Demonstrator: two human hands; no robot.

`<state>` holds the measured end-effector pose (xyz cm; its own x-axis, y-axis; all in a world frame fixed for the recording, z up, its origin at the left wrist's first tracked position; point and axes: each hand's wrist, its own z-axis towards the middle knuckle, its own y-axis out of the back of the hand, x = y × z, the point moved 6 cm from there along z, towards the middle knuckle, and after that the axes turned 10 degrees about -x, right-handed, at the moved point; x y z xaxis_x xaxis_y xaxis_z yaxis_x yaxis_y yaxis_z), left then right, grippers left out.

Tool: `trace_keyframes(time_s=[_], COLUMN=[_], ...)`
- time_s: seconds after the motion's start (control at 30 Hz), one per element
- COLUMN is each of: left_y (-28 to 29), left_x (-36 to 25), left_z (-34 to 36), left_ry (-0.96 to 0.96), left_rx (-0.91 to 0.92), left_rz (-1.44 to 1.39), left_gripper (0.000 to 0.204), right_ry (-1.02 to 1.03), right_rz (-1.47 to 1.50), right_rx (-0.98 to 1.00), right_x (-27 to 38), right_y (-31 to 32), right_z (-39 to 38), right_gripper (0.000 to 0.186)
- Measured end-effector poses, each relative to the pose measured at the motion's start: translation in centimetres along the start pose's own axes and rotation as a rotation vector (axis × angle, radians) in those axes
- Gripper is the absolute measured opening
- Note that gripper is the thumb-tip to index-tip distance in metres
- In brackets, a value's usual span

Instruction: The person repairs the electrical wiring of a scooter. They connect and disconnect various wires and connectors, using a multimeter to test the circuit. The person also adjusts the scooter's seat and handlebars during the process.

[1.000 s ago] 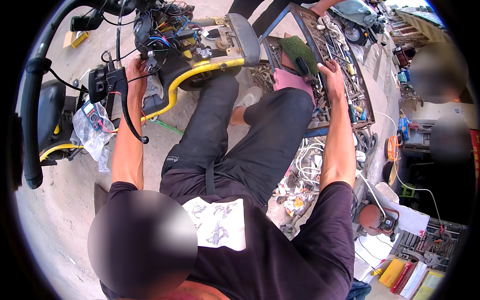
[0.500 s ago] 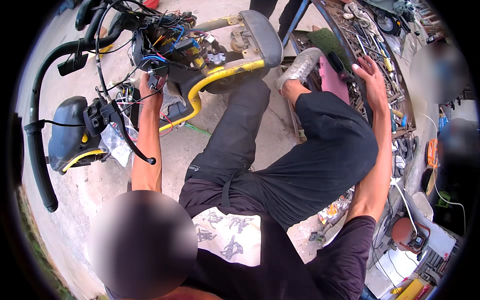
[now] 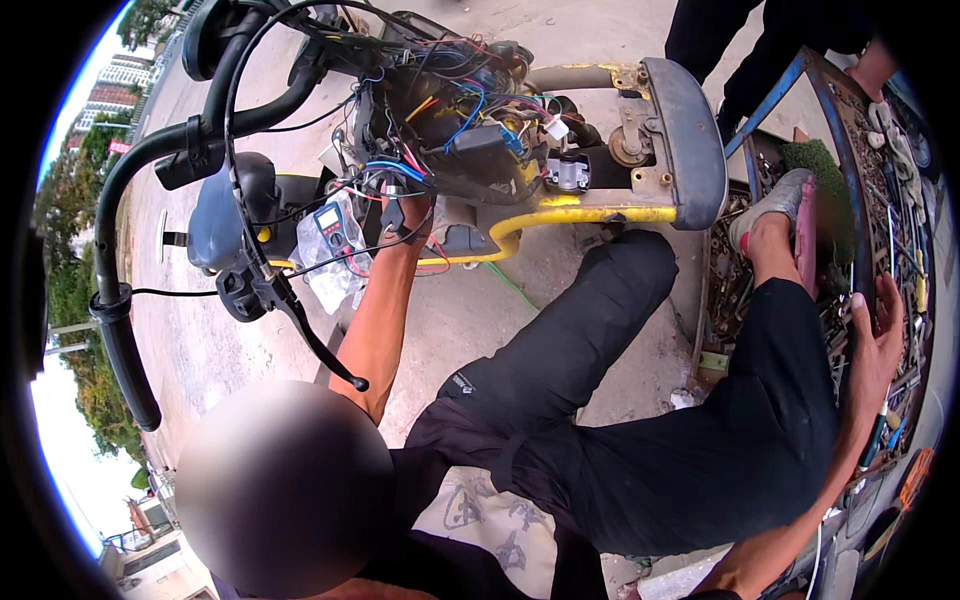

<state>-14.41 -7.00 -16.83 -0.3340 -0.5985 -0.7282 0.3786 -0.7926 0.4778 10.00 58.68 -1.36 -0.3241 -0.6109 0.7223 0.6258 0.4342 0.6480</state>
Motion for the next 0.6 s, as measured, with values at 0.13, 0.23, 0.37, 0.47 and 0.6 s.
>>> trace_keyframes(time_s=[0.13, 0.23, 0.37, 0.47, 0.6], left_y=[0.6, 0.8, 0.7, 0.7, 0.8], left_x=[0.2, 1.0, 1.8, 2.1, 2.3], left_z=[-0.1, -0.4, -0.7, -0.8, -0.9], left_ry=[-0.041, 0.025, 0.086, 0.122, 0.154], left_rx=[0.019, -0.003, -0.011, -0.017, -0.026], left_rz=[0.170, 0.091, 0.035, 0.010, -0.026], left_gripper=[0.018, 0.019, 0.020, 0.021, 0.022], right_ry=[0.102, 0.149, 0.164, 0.138, 0.103], right_rz=[-0.069, -0.129, -0.234, -0.219, -0.195], right_rx=[-0.106, -0.199, -0.237, -0.255, -0.305], right_x=[-0.1, 0.0, 2.1, 2.1, 1.3], right_y=[-1.4, -1.6, -2.5, -2.7, -2.4], right_z=[-0.6, -1.2, -2.7, -2.6, -2.5], right_gripper=[0.058, 0.057, 0.057, 0.057, 0.058])
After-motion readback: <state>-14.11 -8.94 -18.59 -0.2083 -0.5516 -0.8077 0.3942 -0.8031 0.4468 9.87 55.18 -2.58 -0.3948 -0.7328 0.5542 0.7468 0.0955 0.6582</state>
